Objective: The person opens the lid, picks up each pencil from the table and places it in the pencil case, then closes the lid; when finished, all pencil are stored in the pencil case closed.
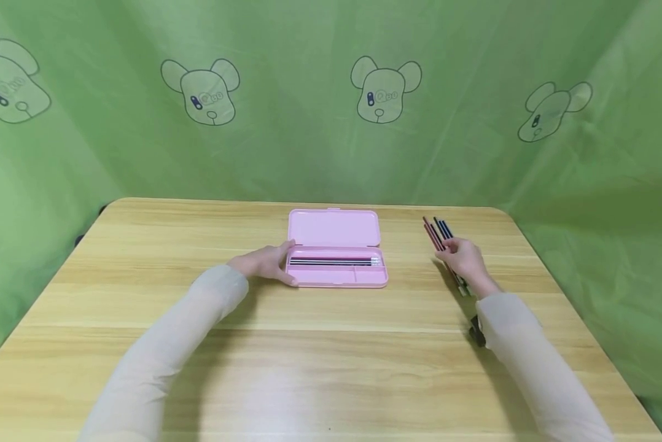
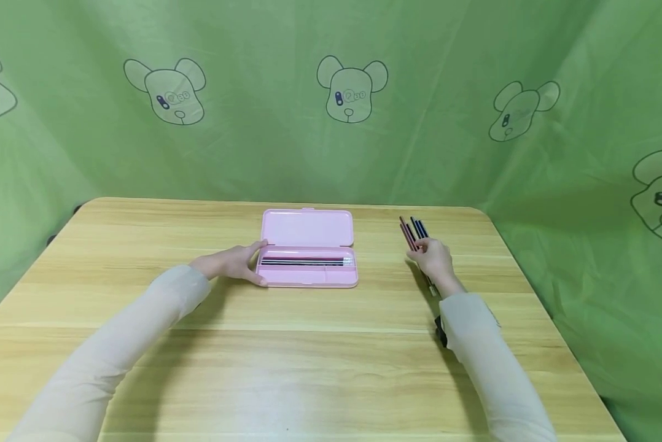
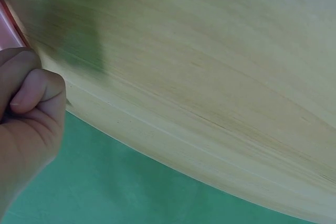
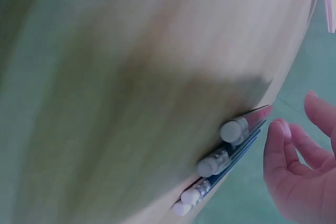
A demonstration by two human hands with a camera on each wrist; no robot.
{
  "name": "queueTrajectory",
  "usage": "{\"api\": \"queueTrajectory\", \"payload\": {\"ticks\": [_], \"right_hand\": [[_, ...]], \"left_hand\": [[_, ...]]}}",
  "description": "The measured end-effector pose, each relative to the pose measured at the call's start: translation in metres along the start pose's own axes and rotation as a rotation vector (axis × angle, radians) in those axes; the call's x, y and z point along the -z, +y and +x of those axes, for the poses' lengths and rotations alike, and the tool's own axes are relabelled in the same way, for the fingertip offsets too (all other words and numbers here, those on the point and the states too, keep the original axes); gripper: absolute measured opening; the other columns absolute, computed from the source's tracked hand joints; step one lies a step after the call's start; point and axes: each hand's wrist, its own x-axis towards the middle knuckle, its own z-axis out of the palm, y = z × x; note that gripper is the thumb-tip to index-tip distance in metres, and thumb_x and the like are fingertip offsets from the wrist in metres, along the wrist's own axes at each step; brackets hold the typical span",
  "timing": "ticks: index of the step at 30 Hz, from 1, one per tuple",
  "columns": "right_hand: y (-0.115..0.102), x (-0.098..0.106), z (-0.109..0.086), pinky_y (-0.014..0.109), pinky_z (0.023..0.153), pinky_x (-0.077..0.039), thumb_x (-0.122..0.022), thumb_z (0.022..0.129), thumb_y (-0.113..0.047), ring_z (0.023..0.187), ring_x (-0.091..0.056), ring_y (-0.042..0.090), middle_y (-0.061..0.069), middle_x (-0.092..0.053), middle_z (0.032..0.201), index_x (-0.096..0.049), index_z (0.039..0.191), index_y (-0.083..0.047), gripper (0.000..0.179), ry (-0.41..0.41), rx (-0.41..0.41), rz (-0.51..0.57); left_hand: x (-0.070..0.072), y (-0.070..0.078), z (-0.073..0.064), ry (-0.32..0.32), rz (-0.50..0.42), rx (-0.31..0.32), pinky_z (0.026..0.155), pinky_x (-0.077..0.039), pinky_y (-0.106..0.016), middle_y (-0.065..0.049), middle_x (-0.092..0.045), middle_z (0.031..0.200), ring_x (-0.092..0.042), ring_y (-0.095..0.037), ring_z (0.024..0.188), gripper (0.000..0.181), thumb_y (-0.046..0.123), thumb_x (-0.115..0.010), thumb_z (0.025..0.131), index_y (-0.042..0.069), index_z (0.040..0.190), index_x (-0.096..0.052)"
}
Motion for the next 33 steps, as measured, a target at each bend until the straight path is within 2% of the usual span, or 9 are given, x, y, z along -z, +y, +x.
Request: {"api": "queueTrajectory", "payload": {"ticks": [8, 15, 22, 28, 33], "right_hand": [[0.002, -0.002, 0.000, 0.038, 0.070, -0.049, -0.059, 0.087, -0.013, 0.087, -0.055, 0.034, 0.028, -0.058, 0.101, -0.055, 0.109, 0.012, 0.033, -0.022, 0.000, -0.089], [0.005, -0.004, 0.005, 0.041, 0.073, -0.049, -0.060, 0.086, -0.010, 0.087, -0.055, 0.034, 0.027, -0.058, 0.099, -0.055, 0.110, 0.013, 0.034, -0.037, 0.010, -0.109], [0.000, -0.010, 0.011, 0.048, 0.081, -0.046, -0.064, 0.082, -0.009, 0.093, -0.055, 0.041, 0.029, -0.059, 0.100, -0.056, 0.106, 0.015, 0.034, -0.073, 0.071, -0.191], [-0.001, -0.014, 0.014, 0.044, 0.074, -0.049, -0.066, 0.079, -0.006, 0.084, -0.058, 0.036, 0.028, -0.061, 0.095, -0.055, 0.105, 0.014, 0.034, -0.105, 0.071, -0.197], [-0.003, -0.015, 0.014, 0.042, 0.074, -0.051, -0.064, 0.080, -0.005, 0.086, -0.058, 0.036, 0.030, -0.059, 0.099, -0.054, 0.108, 0.014, 0.035, -0.133, 0.035, -0.187]], "left_hand": [[0.000, 0.000, -0.001, -0.005, -0.003, 0.002, 0.111, -0.019, -0.042, -0.029, -0.025, 0.143, -0.027, -0.037, 0.132, 0.106, 0.041, -0.071, 0.076, 0.000, 0.145, -0.003], [0.002, 0.002, -0.003, -0.002, -0.015, 0.008, 0.111, -0.019, -0.042, -0.028, -0.025, 0.143, -0.027, -0.037, 0.132, 0.106, 0.041, -0.072, 0.075, 0.001, 0.145, -0.003], [0.001, 0.000, -0.001, 0.000, -0.018, 0.003, 0.111, -0.020, -0.042, -0.027, -0.026, 0.144, -0.028, -0.036, 0.132, 0.104, 0.041, -0.072, 0.075, 0.002, 0.146, -0.005], [0.001, 0.000, 0.000, 0.000, -0.008, 0.005, 0.111, -0.019, -0.042, -0.027, -0.025, 0.144, -0.027, -0.036, 0.132, 0.105, 0.041, -0.072, 0.076, 0.002, 0.146, -0.004], [0.000, -0.001, 0.001, 0.002, -0.007, 0.001, 0.111, -0.019, -0.042, -0.027, -0.025, 0.144, -0.027, -0.036, 0.132, 0.104, 0.040, -0.072, 0.076, 0.002, 0.146, -0.004]]}}
